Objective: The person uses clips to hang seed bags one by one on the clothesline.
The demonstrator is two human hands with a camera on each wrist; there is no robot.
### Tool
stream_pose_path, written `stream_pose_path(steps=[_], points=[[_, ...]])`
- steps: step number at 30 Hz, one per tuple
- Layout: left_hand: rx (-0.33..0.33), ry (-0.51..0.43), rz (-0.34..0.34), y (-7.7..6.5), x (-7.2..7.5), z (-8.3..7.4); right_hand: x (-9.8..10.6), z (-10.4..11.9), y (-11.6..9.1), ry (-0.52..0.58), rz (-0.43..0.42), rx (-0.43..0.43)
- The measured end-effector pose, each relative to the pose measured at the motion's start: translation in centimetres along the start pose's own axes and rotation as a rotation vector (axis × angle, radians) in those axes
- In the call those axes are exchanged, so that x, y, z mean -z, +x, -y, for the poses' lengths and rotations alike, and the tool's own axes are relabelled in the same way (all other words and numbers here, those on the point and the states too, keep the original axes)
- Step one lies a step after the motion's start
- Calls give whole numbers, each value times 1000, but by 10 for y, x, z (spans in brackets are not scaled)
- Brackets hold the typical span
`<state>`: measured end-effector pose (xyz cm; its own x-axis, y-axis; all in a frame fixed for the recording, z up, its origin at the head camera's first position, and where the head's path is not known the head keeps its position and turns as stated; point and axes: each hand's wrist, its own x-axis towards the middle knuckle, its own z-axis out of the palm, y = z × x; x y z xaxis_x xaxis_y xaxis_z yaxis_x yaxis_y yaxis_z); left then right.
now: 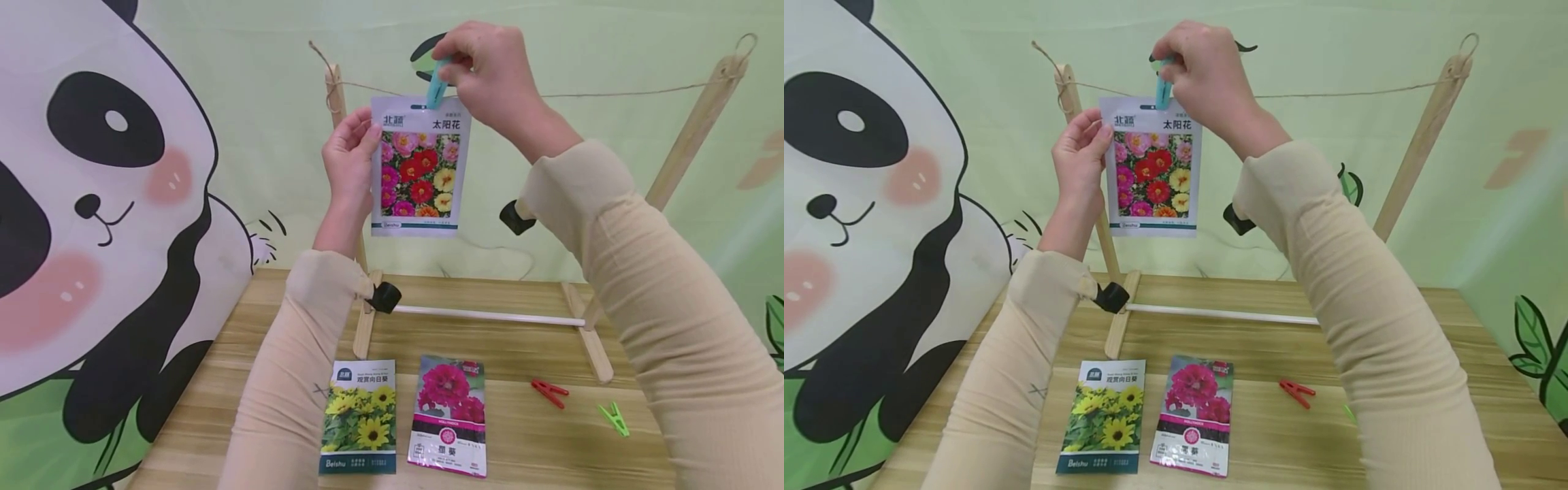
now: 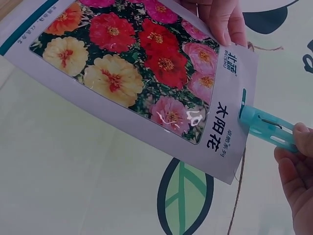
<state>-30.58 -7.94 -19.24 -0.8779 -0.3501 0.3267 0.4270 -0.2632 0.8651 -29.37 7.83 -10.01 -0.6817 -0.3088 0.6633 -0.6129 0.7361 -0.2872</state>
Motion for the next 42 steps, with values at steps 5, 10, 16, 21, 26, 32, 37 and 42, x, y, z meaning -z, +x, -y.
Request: stream_pose_path(steps=[5, 10, 16, 21, 26, 32, 37, 42], points=[[12, -3, -9, 0, -1, -1, 0, 0, 0, 2, 13, -6], [8, -5, -12, 0, -2, -1, 1, 0, 0, 16, 32, -8], [0, 1, -15, 1, -2, 2, 0, -1, 0, 29, 53, -12], [1, 3, -21, 1, -2, 3, -2, -2, -1, 33, 54, -20], [11, 21, -28, 0, -2, 4, -5, -2, -3, 33, 34, -11], [12, 27, -24, 0, -2, 5, -7, -4, -5, 50, 27, -4], [5, 39, -12, -1, 0, 6, -11, -6, -7, 51, 30, -3], [-7, 46, -4, -2, 3, 6, -14, -9, -10, 55, 16, 28]])
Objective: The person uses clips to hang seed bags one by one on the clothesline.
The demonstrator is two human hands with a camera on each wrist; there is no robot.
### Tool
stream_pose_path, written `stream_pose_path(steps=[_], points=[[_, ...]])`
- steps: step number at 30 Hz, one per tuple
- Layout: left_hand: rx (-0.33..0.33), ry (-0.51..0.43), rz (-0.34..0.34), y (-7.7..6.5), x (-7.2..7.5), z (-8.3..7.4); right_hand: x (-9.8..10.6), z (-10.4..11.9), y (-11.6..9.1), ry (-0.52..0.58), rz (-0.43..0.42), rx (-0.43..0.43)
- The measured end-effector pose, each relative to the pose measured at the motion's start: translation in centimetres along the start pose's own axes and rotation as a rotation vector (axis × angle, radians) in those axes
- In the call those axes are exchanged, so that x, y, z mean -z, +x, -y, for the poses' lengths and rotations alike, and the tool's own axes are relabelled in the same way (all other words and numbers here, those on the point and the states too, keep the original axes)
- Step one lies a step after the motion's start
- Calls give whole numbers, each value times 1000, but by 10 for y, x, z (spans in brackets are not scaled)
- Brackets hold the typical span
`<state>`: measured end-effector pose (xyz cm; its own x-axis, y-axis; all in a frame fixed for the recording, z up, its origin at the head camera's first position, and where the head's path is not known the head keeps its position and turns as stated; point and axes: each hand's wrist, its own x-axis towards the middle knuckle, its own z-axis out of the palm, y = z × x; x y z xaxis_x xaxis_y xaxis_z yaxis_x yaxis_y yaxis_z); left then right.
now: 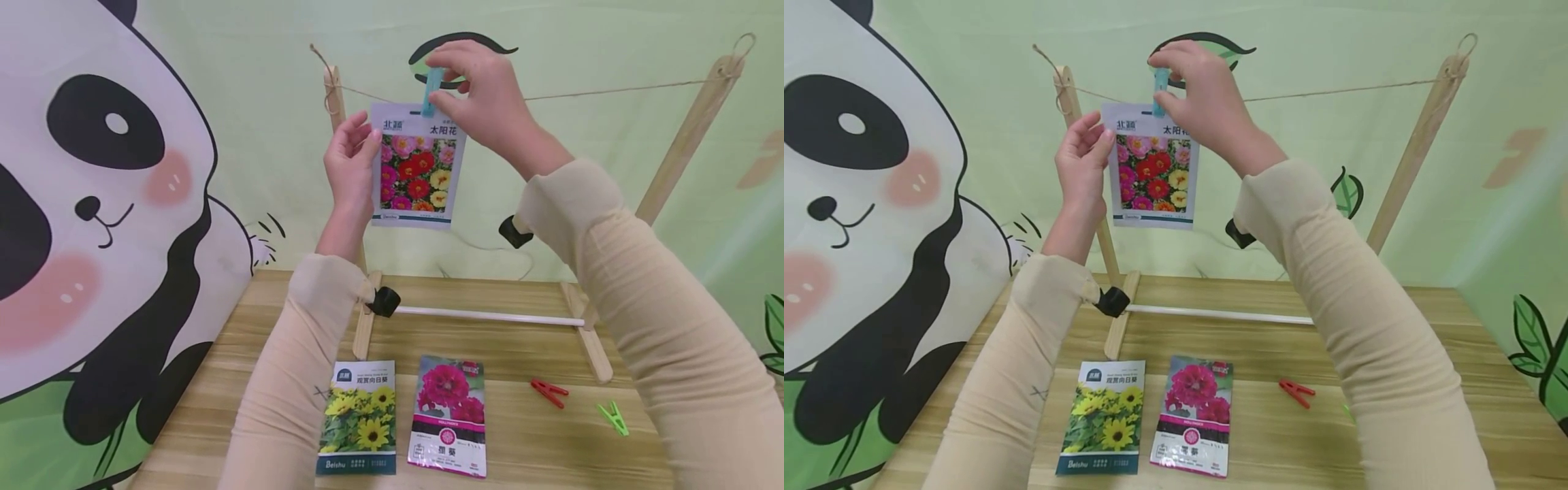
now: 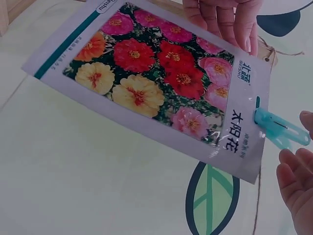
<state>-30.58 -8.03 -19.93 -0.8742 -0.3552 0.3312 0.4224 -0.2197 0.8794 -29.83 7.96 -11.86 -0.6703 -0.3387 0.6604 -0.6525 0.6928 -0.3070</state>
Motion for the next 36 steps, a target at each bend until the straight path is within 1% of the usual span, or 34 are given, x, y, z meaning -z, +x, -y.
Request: stream_pose_path(steps=[8, 20, 28, 36], points=[[-25, 3, 3, 0, 3, 2, 0, -1, -3, 17, -15, 33], [-56, -2, 12, -2, 6, 1, 4, -6, -11, -6, -61, 72], [-68, 26, 15, -2, 9, 2, 7, -9, -17, -3, -58, 85], [-81, 70, 36, -4, 16, 3, 8, -12, -24, -37, -60, 148]])
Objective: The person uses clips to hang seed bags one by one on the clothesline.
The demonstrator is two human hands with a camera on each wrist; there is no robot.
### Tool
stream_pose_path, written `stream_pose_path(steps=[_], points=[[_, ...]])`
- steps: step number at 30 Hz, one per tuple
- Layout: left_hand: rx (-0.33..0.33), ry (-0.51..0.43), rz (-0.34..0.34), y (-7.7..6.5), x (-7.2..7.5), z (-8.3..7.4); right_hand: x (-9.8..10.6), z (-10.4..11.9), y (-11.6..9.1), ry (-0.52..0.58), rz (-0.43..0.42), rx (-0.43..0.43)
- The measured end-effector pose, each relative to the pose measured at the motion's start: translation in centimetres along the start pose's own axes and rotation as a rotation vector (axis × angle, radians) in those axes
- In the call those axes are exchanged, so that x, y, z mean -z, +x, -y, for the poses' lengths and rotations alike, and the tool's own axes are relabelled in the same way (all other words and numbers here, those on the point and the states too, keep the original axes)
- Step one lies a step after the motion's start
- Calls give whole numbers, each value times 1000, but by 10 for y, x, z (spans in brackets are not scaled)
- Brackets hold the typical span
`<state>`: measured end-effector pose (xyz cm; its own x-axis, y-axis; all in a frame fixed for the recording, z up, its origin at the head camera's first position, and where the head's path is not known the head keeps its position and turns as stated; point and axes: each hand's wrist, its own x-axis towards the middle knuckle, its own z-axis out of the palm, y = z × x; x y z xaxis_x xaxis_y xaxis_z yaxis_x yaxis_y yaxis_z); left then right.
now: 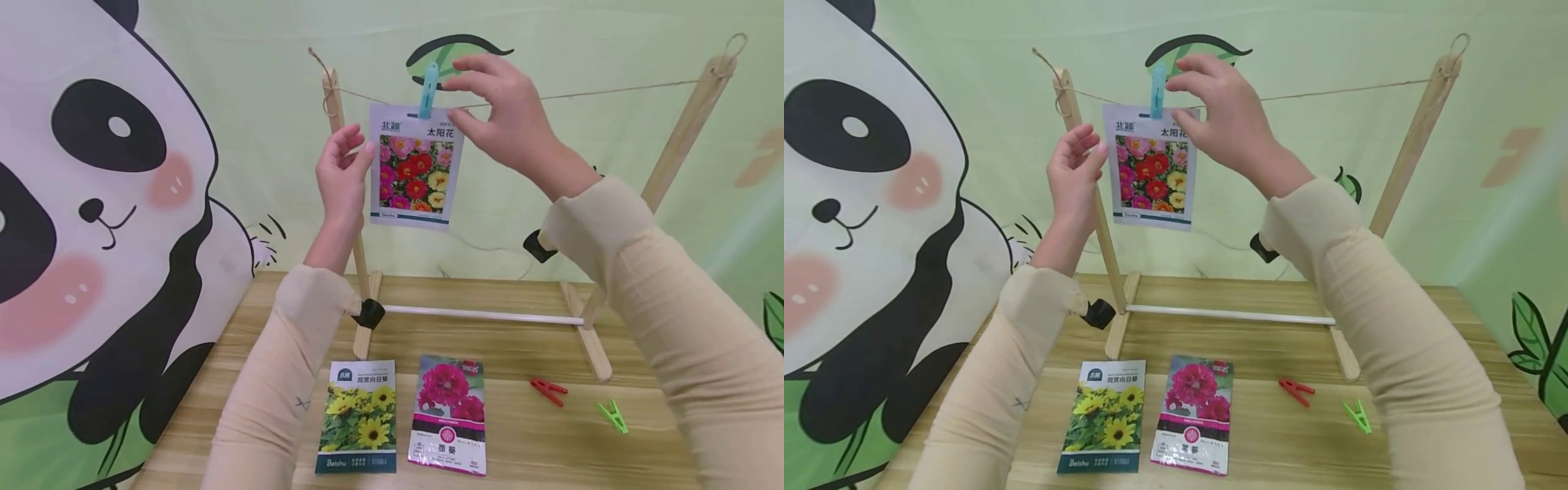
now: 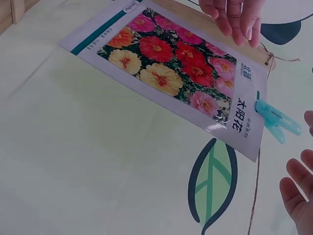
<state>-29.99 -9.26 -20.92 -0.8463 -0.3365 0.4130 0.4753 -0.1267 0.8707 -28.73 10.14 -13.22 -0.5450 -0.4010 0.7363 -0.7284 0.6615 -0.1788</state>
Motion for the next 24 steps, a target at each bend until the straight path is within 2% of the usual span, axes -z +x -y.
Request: stream_pose_path(steps=[10, 16, 24], points=[[18, 16, 13, -2, 9, 6, -4, 0, -14, -32, 52, 52], [11, 38, 30, -4, 12, 8, -5, 1, -19, -38, 66, 59], [29, 82, 49, -7, 16, 11, -6, 1, -26, -40, 78, 115]])
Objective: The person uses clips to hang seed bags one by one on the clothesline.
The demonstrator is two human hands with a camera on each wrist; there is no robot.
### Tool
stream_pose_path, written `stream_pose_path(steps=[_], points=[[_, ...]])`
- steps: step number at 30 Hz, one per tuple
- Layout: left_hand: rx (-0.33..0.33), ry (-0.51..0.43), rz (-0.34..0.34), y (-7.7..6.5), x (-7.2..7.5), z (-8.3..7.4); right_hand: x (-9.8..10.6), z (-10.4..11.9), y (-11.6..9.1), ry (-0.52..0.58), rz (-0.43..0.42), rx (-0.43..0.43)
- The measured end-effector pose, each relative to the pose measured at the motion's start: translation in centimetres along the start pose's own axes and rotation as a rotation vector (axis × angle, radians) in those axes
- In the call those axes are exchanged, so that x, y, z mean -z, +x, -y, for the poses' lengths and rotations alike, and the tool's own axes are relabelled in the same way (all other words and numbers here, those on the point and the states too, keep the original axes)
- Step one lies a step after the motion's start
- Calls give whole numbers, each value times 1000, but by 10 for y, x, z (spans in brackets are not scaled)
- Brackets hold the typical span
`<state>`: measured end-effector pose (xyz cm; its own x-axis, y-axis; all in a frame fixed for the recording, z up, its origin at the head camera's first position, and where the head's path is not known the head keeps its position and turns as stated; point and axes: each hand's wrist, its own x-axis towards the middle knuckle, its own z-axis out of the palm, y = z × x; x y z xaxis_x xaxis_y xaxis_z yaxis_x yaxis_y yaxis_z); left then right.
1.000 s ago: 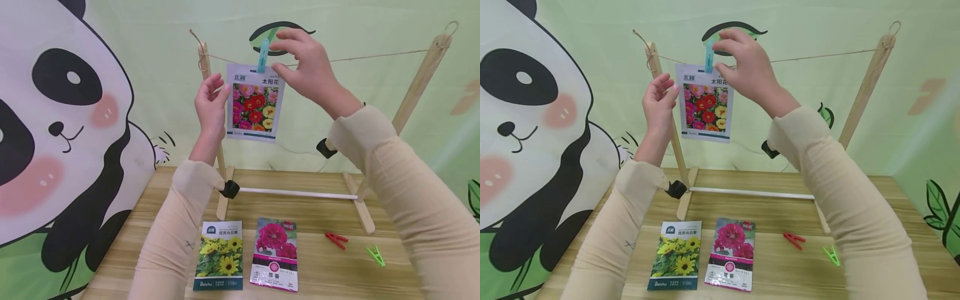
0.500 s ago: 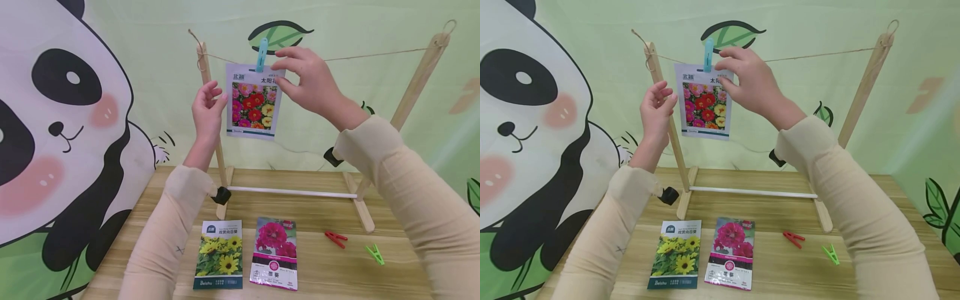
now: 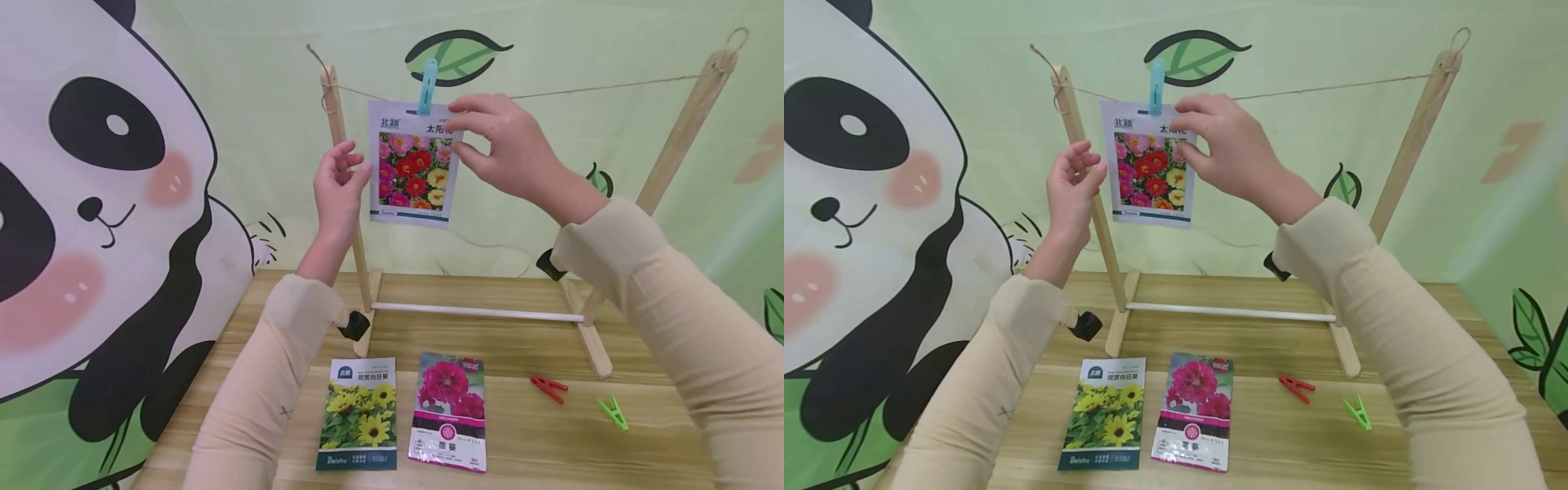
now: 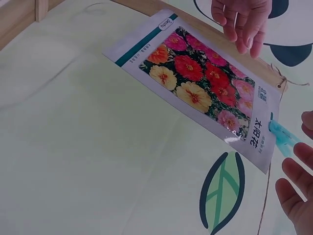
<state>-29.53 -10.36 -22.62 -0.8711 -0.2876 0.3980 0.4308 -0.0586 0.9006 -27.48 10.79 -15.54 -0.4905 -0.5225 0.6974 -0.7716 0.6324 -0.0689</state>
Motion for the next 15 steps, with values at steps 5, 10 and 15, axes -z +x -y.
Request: stream_pose_path(steps=[5, 10, 15], points=[[-4, 42, 15, -3, 4, 3, -1, 0, -4, -3, 14, 31], [-5, 71, 20, -5, 8, 7, -2, -1, -8, -5, 41, 27], [2, 93, 18, -5, 11, 11, -6, -3, -14, -7, 54, 40]])
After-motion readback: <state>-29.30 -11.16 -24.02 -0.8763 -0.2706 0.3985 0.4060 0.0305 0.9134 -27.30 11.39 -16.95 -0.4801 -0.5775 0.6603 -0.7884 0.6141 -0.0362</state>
